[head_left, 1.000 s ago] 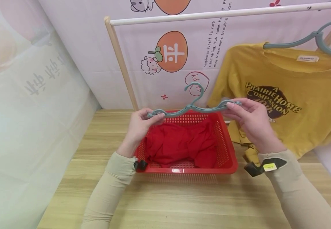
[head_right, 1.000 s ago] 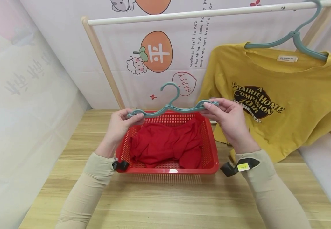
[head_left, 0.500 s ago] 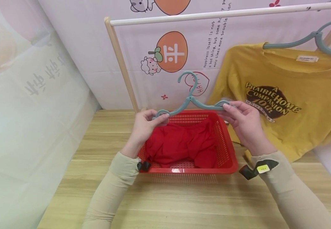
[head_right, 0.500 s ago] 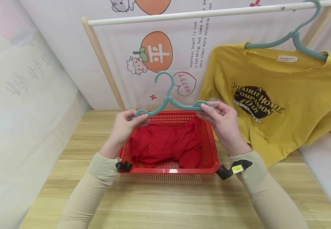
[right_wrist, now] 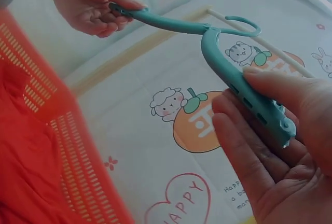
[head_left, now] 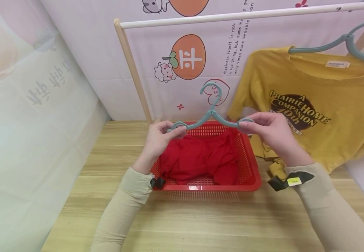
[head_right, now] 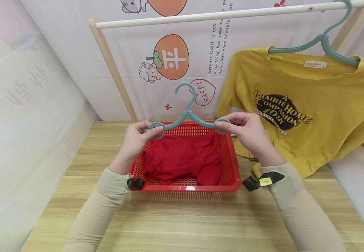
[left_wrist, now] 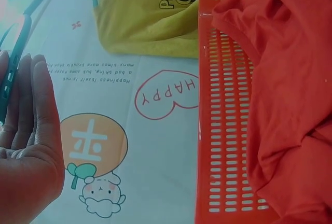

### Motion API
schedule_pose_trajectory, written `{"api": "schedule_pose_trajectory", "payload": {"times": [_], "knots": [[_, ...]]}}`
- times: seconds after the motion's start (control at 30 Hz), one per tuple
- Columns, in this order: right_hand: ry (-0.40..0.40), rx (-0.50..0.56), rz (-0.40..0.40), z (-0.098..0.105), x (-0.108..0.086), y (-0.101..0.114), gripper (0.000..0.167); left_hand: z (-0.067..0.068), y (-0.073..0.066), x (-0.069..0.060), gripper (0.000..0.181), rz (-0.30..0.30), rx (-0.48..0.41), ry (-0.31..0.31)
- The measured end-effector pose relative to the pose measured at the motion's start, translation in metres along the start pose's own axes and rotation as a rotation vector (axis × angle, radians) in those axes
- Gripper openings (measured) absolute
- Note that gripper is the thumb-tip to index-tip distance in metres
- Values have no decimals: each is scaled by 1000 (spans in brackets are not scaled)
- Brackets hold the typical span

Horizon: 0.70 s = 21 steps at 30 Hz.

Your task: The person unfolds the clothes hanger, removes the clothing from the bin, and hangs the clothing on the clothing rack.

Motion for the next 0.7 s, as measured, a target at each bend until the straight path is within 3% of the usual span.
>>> {"api": "schedule_pose_trajectory", "payload": {"times": [0.07,0.2,0.7], "knots": [[27,-117,-3,1,0,2,28,-2,0,0,7,-5,-3,11],[69,-196,-2,2,0,4,30,-4,-1,-1,8,-11,-9,19],[64,-176,10,1,-1,3,29,-4,-5,-2,9,-13,-1,25]]}}
Point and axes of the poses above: each hand's wrist, its own x-axis towards the middle knuckle, its own z-axis out of the back of the hand, y = z × x, the point moved 4 cm from there along x, towards the middle knuckle, and after that the axes turned 6 degrees about -y, right-handed, at the moved point
